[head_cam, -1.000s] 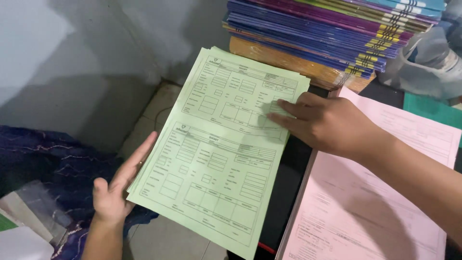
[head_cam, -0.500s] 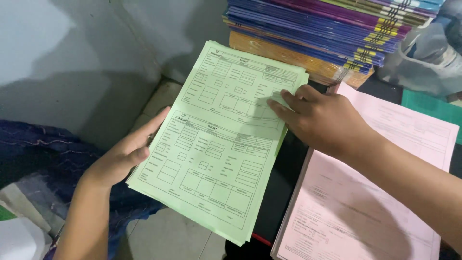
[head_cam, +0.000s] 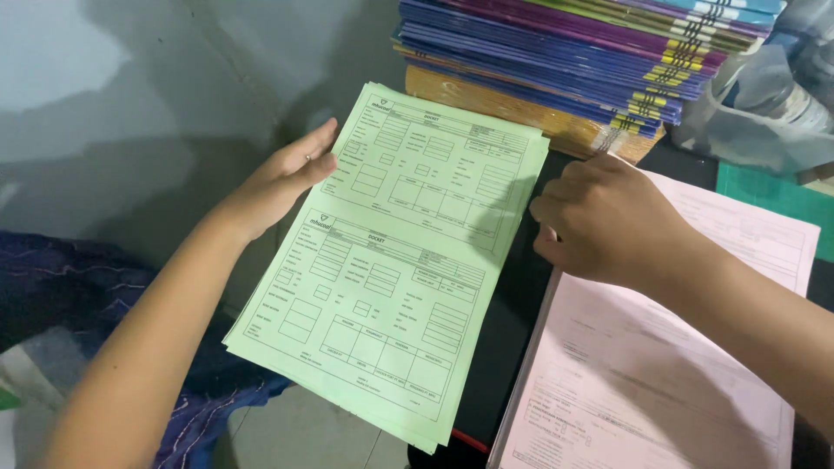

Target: Sorting and organizing colored paper forms on a desk

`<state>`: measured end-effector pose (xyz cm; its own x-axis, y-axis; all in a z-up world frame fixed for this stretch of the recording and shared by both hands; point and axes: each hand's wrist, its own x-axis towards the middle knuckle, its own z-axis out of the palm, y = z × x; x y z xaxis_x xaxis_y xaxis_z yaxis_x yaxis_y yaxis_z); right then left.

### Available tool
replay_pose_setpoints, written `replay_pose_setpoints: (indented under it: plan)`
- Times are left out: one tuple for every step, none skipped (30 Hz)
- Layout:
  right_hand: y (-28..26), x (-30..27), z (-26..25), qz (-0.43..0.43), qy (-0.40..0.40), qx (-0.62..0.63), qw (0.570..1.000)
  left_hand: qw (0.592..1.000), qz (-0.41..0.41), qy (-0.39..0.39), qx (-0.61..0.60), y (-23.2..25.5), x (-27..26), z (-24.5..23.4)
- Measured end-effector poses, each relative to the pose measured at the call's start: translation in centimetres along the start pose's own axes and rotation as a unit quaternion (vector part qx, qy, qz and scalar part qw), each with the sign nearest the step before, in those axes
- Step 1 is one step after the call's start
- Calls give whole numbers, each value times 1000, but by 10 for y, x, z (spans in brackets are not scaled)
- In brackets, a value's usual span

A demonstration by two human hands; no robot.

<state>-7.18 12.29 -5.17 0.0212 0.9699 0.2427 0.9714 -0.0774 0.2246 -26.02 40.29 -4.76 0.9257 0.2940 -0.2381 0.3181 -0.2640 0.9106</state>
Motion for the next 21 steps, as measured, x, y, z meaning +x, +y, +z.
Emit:
replay_pose_setpoints:
  plan:
    - [3,-1,6,14,-2,-40,999,1000,-4,16,3,1,3,1]
    - [6,0,7,16,-3,-39,999,1000,-5,13,3,6,4,3]
    - [10,1,7,53,-44,-86,994,1000,-19,12,7,10,4,4]
    - [14,3,8,90,-84,-133,984,999,-34,11,10,15,3,6]
    - [18,4,10,89,-84,-132,984,999,-35,11,10,17,3,7]
    - [22,5,12,89,-98,-144,981,1000,-12,-22,-18,18,3,9]
    - [26,5,13,89,-112,-157,977,997,10,-55,-47,20,3,11]
    - [27,8,17,89,-112,-156,977,997,8,-55,-47,21,4,12]
    - [29,9,21,76,-97,-176,977,998,1,-51,-32,22,6,13]
    - [30,11,24,64,-82,-196,975,999,-6,-47,-17,23,7,15]
    - [27,15,22,63,-82,-196,975,999,-6,-47,-18,17,7,16]
    - [24,19,20,96,-100,-182,974,998,44,-36,-36,12,6,17]
    - [21,22,17,131,-117,-166,970,994,94,-27,-53,8,6,17]
    - [22,23,17,131,-118,-166,970,994,93,-28,-53,7,5,18]
    - [23,23,17,122,-114,-166,972,994,89,-25,-50,7,5,18]
    - [25,23,16,112,-110,-166,973,995,84,-23,-47,7,6,18]
    - [21,26,8,113,-111,-167,973,995,85,-24,-47,6,4,18]
    - [18,28,0,119,-107,-164,973,996,73,-22,-50,5,3,17]
    - [14,32,-9,123,-101,-161,974,997,61,-17,-53,4,0,15]
    - [14,26,-6,121,-99,-161,975,997,61,-14,-53,-4,3,9]
    - [15,20,-2,107,-89,-165,976,996,47,-1,-74,-12,6,2]
